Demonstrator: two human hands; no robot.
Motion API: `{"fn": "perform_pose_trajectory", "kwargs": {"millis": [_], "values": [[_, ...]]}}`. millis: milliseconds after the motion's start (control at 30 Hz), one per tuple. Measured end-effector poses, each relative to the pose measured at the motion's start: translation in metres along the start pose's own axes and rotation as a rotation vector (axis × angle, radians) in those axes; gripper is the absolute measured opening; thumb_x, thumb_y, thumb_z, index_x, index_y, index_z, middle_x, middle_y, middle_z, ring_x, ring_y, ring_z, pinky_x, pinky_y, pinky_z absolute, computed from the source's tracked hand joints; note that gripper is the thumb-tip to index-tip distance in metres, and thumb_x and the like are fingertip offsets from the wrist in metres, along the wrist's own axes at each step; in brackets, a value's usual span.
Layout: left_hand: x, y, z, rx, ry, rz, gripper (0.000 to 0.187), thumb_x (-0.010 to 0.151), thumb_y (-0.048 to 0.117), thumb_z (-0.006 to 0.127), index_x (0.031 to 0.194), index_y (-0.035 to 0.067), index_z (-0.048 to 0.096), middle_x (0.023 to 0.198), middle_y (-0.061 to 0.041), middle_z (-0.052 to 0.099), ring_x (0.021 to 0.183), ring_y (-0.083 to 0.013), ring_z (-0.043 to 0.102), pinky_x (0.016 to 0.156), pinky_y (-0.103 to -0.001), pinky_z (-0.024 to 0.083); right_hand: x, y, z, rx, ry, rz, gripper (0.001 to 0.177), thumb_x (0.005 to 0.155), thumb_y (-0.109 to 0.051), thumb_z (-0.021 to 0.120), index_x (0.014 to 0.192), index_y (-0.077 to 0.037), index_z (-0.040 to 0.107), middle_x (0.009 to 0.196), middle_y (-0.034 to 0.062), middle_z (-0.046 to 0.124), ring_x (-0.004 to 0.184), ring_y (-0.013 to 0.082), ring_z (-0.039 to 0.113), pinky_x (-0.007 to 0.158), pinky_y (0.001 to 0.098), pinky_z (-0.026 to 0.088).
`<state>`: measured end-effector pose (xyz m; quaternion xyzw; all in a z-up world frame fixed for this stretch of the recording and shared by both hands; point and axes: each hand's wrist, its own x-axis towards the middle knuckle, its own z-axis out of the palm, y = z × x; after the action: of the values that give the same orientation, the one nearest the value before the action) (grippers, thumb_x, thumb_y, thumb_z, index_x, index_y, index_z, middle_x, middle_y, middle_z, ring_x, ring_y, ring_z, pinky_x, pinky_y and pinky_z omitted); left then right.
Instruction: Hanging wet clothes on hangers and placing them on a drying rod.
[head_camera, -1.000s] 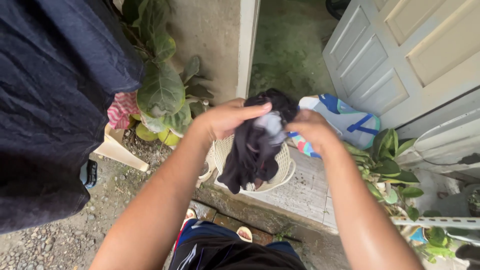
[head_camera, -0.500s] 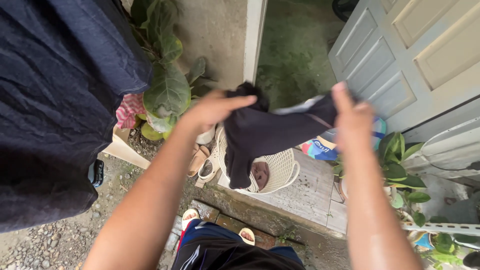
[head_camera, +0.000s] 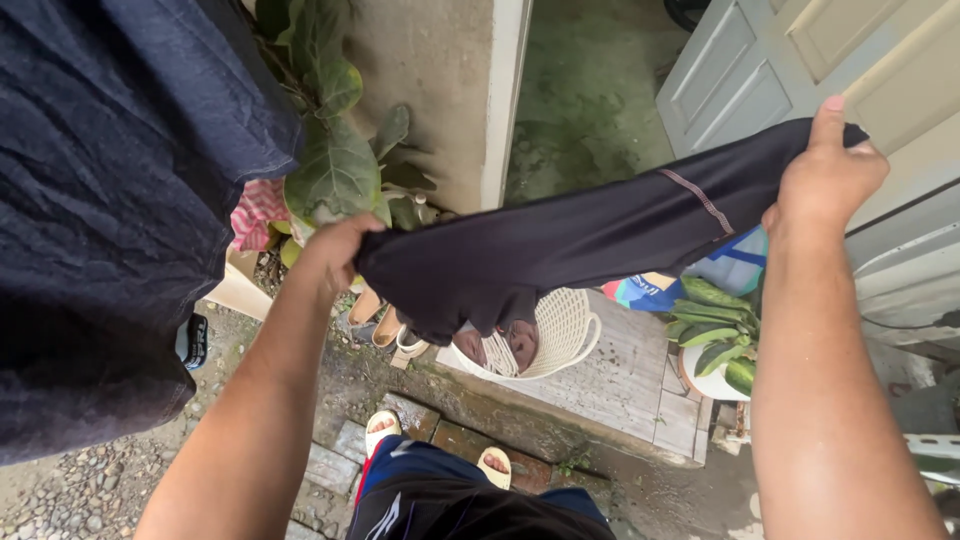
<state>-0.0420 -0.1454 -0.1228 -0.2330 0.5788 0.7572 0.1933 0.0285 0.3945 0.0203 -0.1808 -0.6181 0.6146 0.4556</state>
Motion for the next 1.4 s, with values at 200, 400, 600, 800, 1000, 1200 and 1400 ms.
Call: {"fn": "perform_pose_trajectory", "kwargs": {"millis": [200,400,600,800,1000,1200,1400], "values": [[0.0,-0.029,0.005,0.821,0.043,0.224,0.039,0.099,0.027,0.064,0.096,-0.011,0.072,0.082,-0.017,0.072,0.069,-0.0247,0.064,0.064,-0.037,0.051,-0.002,0.037,0.006,-0.009,-0.118,-0.294,0.035,0.113,-0.019,0.074,0.133,0.008,0.064,0.125,0.0131,0.074,0.109,0.0195,0.07,0.093,0.0371,0.058],[-0.087,-0.009,0.12,-0.01,-0.395,0.176,0.023,0.089,0.02,0.075,0.108,0.011,0.068,0.084,-0.006,0.064,0.063,-0.0172,0.063,0.066,-0.038,0.061,-0.082,-0.005,0.048,-1.08,-0.81,0.542,0.061,0.073,-0.059,0.081,0.098,-0.004,0.072,0.093,0.0111,0.072,0.076,0.0206,0.062,0.057,0.0383,0.048],[-0.111,-0.009,0.187,-0.358,-0.67,0.214,0.012,0.093,0.007,0.069,0.085,0.004,0.06,0.085,-0.01,0.071,0.074,-0.0199,0.073,0.082,-0.046,0.065,-0.161,0.042,0.029,-0.773,-1.403,0.802,0.041,0.06,-0.024,0.087,0.097,-0.008,0.078,0.088,0.0058,0.079,0.079,0.016,0.077,0.071,0.0306,0.063],[-0.115,-0.025,0.196,-0.286,-0.702,0.189,0.017,0.093,0.002,0.071,0.078,0.004,0.064,0.079,-0.005,0.066,0.07,-0.0152,0.069,0.076,-0.041,0.066,-0.239,0.051,0.045,-0.458,-0.826,0.343,0.019,0.084,-0.027,0.079,0.09,-0.009,0.077,0.078,0.002,0.073,0.069,0.0086,0.063,0.059,0.028,0.048],[-0.133,0.007,0.143,0.82,-0.116,1.135,0.02,0.097,0.025,0.071,0.098,0.006,0.077,0.09,-0.01,0.075,0.088,-0.0259,0.07,0.081,-0.04,0.054,-0.2,0.071,0.027,-0.037,-0.436,0.299,0.019,0.091,-0.018,0.072,0.082,-0.001,0.07,0.068,-0.002,0.053,0.062,0.0073,0.045,0.058,0.0257,0.035],[-0.07,-0.063,0.073,2.05,0.034,1.043,0.05,0.092,0.049,0.061,0.113,0.005,0.071,0.157,-0.012,0.046,0.145,-0.0275,0.035,0.119,-0.037,0.024,-0.166,-0.02,0.069,0.215,-0.424,0.296,0.013,0.09,-0.013,0.071,0.084,-0.003,0.065,0.069,-0.0004,0.057,0.052,0.0112,0.051,0.047,0.0282,0.042],[-0.062,-0.1,0.065,2.179,-0.202,0.875,0.053,0.091,0.018,0.059,0.143,0.023,0.057,0.154,-0.007,0.046,0.15,-0.0285,0.027,0.13,-0.043,0.01,-0.145,-0.021,0.083,0.508,-0.513,0.312,0.008,0.101,-0.006,0.069,0.1,0.001,0.069,0.087,0.0058,0.07,0.07,0.0141,0.064,0.06,0.0291,0.049]]}}
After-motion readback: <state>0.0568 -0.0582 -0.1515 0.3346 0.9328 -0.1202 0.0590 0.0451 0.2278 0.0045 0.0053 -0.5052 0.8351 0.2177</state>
